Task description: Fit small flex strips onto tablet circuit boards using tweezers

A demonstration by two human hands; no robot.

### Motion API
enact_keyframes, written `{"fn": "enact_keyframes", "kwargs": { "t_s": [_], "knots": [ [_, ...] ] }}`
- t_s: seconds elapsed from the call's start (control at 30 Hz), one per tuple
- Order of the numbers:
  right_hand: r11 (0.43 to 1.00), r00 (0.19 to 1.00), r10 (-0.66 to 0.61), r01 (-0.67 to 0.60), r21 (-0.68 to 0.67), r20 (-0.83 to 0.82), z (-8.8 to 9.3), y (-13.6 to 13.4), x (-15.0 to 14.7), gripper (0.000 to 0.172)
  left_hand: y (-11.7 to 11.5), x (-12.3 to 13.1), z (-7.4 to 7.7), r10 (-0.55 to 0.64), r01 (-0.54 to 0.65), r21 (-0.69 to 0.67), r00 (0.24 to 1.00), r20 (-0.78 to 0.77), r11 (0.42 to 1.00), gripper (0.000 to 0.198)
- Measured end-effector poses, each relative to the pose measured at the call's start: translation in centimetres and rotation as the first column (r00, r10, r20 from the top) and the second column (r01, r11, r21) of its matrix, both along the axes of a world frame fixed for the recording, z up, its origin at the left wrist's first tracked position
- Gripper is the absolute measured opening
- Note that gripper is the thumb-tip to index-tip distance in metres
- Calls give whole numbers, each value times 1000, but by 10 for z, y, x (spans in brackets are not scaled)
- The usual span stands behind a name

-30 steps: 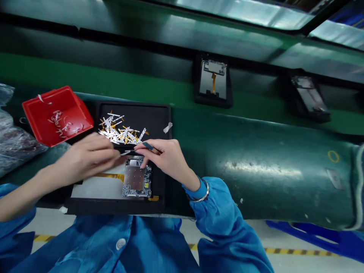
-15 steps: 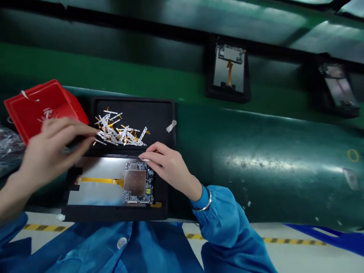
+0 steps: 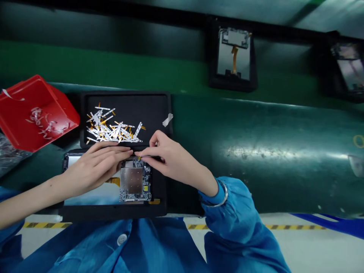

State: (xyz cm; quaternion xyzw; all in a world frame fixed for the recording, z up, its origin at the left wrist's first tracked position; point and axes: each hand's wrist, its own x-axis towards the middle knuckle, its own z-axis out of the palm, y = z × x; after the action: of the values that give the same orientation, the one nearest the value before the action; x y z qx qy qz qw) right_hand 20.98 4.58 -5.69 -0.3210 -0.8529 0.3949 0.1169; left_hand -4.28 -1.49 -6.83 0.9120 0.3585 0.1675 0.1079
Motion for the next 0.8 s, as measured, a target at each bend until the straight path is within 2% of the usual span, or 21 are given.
{"fn": "enact_keyframes", "kwargs": {
  "t_s": [0.07,0.13,0.2,0.27,0.33,0.43,0.5,0.8],
  "knots": [
    [997,983,-72,65,-43,-170,4,0,3,20,2,5,4,35,-30,-85,998,58,996,27],
    [974,925,-224,208,-84,-308,8,0,5,19,5,10,7,69,-42,-200,989,131,979,28],
    [920,837,-393,363,-150,-381,8,-2,5,19,7,14,7,86,-33,-274,979,185,961,26],
    [844,759,-535,459,-279,-370,4,-4,1,31,8,16,5,75,-17,-275,977,200,961,24],
    [771,738,-600,432,-467,-308,-4,-5,-4,39,8,17,3,48,-1,-240,981,190,971,24],
    [678,760,-587,273,-683,-280,-13,-6,-12,35,7,16,0,23,15,-206,983,180,978,27],
    [657,762,-577,220,-721,-293,-16,-6,-14,38,7,15,0,11,26,-193,982,188,981,27],
    [626,716,-628,233,-744,-304,-21,-6,-15,34,10,19,1,0,30,-171,984,176,985,21]
  ]
}}
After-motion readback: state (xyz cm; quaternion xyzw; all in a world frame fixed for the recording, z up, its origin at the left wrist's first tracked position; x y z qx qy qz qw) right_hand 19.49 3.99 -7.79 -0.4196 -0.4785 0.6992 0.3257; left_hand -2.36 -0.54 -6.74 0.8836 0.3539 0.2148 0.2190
